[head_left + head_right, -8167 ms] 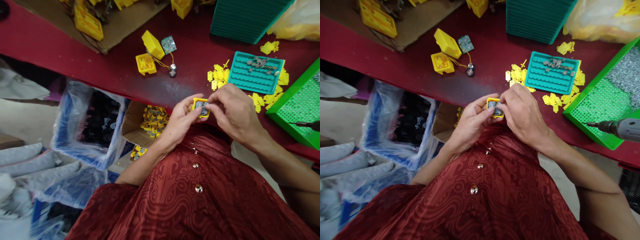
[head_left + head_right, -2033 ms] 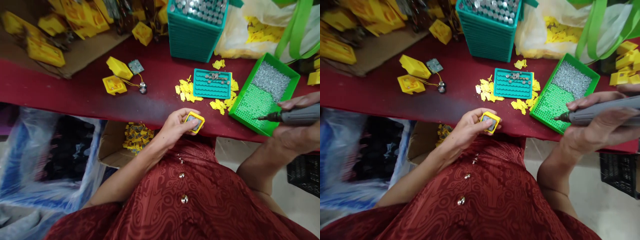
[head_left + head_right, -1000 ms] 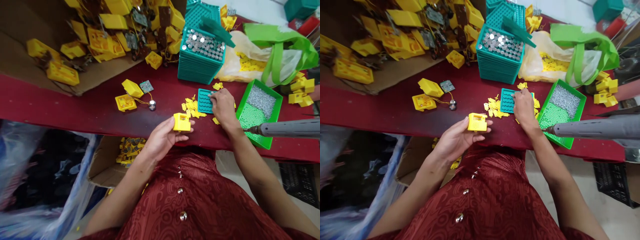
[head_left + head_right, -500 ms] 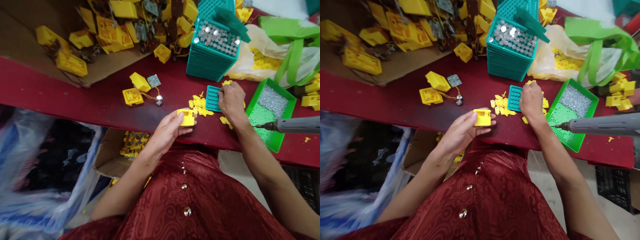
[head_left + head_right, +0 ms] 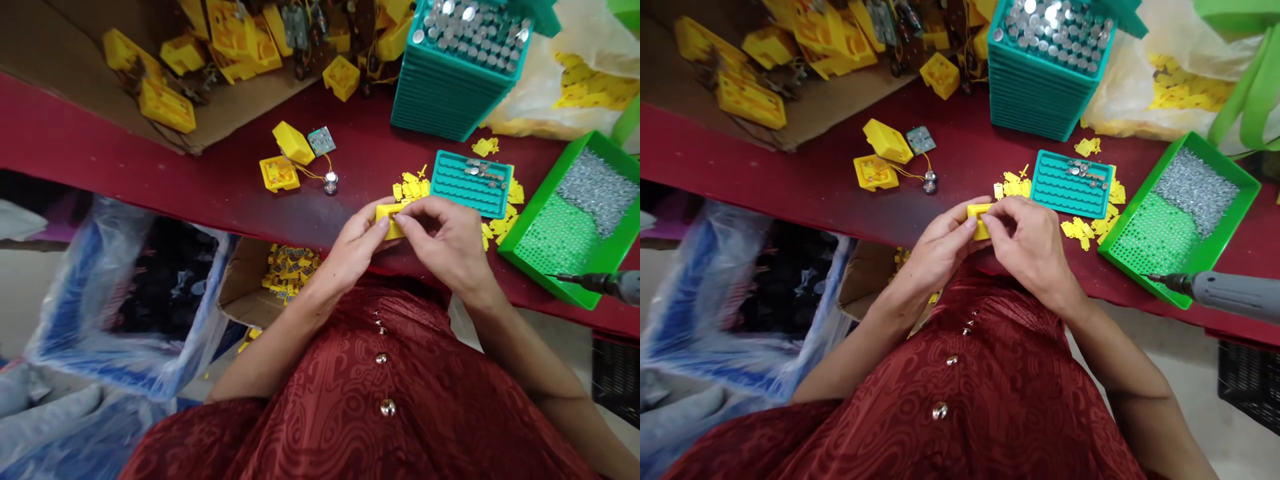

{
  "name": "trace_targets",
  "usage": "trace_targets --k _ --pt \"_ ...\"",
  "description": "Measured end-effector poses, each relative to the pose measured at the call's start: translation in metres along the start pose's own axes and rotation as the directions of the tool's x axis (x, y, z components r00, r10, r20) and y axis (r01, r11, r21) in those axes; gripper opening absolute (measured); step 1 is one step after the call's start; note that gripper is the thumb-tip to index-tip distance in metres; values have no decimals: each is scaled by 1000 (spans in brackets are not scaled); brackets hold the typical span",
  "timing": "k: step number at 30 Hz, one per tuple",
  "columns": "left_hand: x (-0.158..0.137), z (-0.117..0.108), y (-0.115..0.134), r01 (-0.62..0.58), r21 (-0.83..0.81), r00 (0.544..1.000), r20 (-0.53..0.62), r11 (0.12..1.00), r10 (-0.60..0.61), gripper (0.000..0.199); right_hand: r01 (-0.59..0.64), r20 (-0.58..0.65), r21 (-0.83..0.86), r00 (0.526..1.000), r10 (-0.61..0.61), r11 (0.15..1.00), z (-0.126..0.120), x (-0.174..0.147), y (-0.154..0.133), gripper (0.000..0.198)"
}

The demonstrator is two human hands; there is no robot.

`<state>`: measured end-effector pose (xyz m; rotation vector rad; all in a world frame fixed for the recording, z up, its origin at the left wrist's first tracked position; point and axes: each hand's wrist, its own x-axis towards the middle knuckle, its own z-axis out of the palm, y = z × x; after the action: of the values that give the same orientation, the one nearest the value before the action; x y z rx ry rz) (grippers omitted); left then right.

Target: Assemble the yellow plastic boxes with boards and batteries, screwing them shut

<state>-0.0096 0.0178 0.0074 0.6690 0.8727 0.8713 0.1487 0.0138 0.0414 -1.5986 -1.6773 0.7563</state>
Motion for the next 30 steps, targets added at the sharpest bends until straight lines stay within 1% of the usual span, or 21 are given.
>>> trace_targets --k 3,5,7,9,11,12,14,18,20,22,23,25,27,28,30 --pt "-4 1 0 -63 177 995 -71 982 76 33 22 6 -139 1000 -21 990 2 1 1 15" --pt "-5 2 0 -87 244 989 -94 966 113 33 27 6 -165 1000 -27 986 1 1 2 16" --pt "-6 2 2 -61 212 992 -91 975 82 33 8 -11 -82 1000 -9 997 -3 0 4 17" --pt "-5 2 3 -13 135 996 -88 991 25 33 -47 0 89 999 47 995 -9 -1 9 17" --pt "-4 1 4 19 81 996 -92 997 -12 31 -118 71 246 992 103 962 -15 -2 14 16" --pt "-3 1 4 24 66 995 -93 998 -18 29 -142 109 296 987 114 944 -17 -2 16 17" --pt "0 1 2 30 52 997 -78 998 -26 28 -143 142 338 985 99 930 -19 -1 17 19" --pt "1 4 -3 6 101 999 -46 995 -1 33 -61 88 272 995 39 960 -11 -1 13 20" --pt "-1 6 -4 -32 185 998 -52 982 42 33 -60 59 230 997 48 971 -5 0 10 18" --pt "-4 7 -2 -75 299 994 -56 951 96 31 -69 35 180 997 64 981 -1 0 6 11" --pt "-6 8 -1 -94 350 991 -55 932 120 30 -66 28 137 998 63 988 -1 0 5 8" --pt "-8 8 2 -115 400 988 -47 909 146 29 -42 12 30 999 41 999 -2 1 4 9" --pt "-10 9 2 -94 340 993 -37 936 113 31 -19 34 -19 999 19 1000 -7 2 5 14" --pt "-10 9 2 -68 275 996 -29 959 79 33 -15 62 1 998 15 1000 -10 3 7 16" --pt "-8 9 1 2 137 1000 -5 991 -1 35 -17 101 99 995 7 995 -17 4 14 16"
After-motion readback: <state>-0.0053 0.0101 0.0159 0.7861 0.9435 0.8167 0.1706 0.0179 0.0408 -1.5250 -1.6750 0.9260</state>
